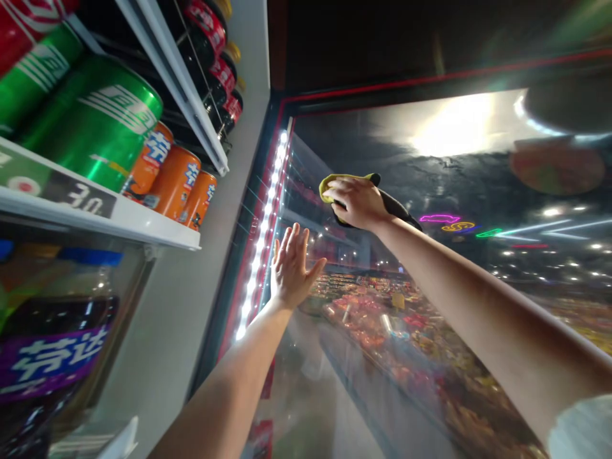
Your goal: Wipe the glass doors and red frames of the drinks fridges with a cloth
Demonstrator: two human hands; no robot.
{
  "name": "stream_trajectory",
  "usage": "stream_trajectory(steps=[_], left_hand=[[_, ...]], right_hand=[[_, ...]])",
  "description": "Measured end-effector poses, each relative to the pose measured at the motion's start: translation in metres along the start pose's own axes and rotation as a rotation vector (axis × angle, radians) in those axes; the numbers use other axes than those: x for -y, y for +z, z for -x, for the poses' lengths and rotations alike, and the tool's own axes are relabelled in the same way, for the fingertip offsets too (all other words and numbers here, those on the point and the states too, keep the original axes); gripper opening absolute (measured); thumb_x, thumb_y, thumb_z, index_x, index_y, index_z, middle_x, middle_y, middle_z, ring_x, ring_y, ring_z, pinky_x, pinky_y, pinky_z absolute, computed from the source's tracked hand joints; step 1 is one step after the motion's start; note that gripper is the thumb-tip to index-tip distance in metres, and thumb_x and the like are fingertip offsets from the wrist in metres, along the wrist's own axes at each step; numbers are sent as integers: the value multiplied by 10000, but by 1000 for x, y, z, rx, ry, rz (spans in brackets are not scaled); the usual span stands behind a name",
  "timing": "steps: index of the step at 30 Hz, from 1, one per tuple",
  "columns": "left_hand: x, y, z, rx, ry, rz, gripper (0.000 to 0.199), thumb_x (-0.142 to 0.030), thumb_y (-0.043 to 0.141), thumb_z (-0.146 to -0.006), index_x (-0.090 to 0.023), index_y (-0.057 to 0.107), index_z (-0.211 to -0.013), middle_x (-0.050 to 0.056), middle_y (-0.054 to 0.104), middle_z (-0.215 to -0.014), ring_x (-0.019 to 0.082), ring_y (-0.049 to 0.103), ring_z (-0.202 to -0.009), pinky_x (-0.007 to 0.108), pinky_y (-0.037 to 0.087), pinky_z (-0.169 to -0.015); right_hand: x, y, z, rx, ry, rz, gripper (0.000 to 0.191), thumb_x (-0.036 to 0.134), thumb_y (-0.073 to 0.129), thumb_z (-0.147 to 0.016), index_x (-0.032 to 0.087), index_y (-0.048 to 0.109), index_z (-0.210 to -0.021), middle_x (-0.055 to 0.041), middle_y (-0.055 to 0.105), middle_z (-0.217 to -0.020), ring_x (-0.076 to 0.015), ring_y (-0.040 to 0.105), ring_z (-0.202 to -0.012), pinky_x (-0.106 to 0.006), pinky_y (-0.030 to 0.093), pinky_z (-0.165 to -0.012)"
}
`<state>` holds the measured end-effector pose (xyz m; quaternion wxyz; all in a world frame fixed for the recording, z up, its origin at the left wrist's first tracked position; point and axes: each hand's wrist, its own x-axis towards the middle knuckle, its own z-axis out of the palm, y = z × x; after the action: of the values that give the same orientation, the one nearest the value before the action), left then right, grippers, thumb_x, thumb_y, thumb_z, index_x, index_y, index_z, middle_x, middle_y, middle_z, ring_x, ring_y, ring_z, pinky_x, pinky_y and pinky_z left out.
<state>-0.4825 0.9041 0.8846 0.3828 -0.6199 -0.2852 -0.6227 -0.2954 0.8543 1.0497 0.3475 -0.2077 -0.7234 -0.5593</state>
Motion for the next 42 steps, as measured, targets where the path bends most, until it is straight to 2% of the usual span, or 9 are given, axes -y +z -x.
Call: stream_trajectory(steps=[4, 8, 11, 15, 18, 25, 31, 37, 42], left_hand=[[-1, -4, -2, 75, 28, -78, 685, -600, 394, -1008, -292, 273, -1607, 65, 292, -1683, 298, 258, -1557, 581, 184, -1281], [-2, -7, -3, 94, 5, -85, 698, -609, 407, -1001, -297, 269, -1610, 57, 271, -1687, 297, 259, -1555, 573, 206, -1277], [-3, -8, -4, 86, -2, -75, 692, -611, 416, -998, -311, 280, -1606, 50, 276, -1684, 301, 275, -1550, 580, 216, -1274], [-4, -8, -4, 76, -6, -78, 682, -616, 420, -994, -327, 297, -1600, 35, 302, -1677, 299, 291, -1544, 568, 232, -1272], [-3, -8, -5, 86, -9, -96, 683, -625, 396, -997, -317, 300, -1600, 37, 297, -1680, 293, 287, -1547, 554, 228, -1274], [-5, -8, -8, 121, -13, -108, 700, -605, 357, -1009, -267, 269, -1615, 66, 235, -1697, 304, 229, -1563, 565, 174, -1282], [-43, 1, -17, 158, 88, -88, 625, -437, 348, -1034, -268, 230, -1624, 73, 281, -1681, 276, 242, -1561, 572, 189, -1275], [-89, 19, -34, 140, 94, -41, 660, -340, 429, -1000, -255, 225, -1622, 84, 284, -1682, 289, 204, -1572, 589, 199, -1269], [-126, 35, -46, 168, 143, 38, 696, -304, 463, -976, -239, 214, -1623, 87, 271, -1688, 284, 182, -1578, 566, 203, -1275]], right_hand=[[18, 12, -13, -74, 225, 34, 360, 231, 504, -965, 231, 687, -1274, -81, 589, -1480, -302, 456, -1408, -534, 299, -1175], [39, 13, 5, 19, 50, -2, 353, 276, 474, -1001, 261, 682, -1285, -51, 580, -1493, -272, 450, -1416, -498, 292, -1189], [16, -8, 28, 66, -45, 2, 365, 276, 482, -991, 253, 674, -1301, -58, 593, -1474, -264, 466, -1402, -464, 311, -1188], [-22, -26, 34, -50, 171, 53, 374, 252, 497, -966, 251, 670, -1298, -80, 610, -1444, -304, 493, -1360, -512, 335, -1157], [-17, -20, 30, -109, 283, 83, 383, 287, 516, -967, 242, 653, -1322, -94, 591, -1465, -332, 452, -1394, -550, 318, -1156], [-8, -34, 65, 39, 37, 40, 387, 298, 499, -988, 264, 636, -1349, -61, 560, -1508, -266, 436, -1433, -475, 310, -1197], [-19, -37, 58, -58, 305, 92, 394, 218, 470, -973, 235, 660, -1317, -69, 583, -1481, -308, 439, -1421, -510, 309, -1186], [-11, -47, 87, 31, 88, 53, 402, 282, 444, -1008, 286, 624, -1368, -41, 573, -1499, -253, 441, -1428, -454, 314, -1192], [-43, -69, 101, -66, 271, 123, 400, 263, 480, -980, 261, 642, -1346, -70, 600, -1462, -286, 479, -1389, -473, 344, -1161]])
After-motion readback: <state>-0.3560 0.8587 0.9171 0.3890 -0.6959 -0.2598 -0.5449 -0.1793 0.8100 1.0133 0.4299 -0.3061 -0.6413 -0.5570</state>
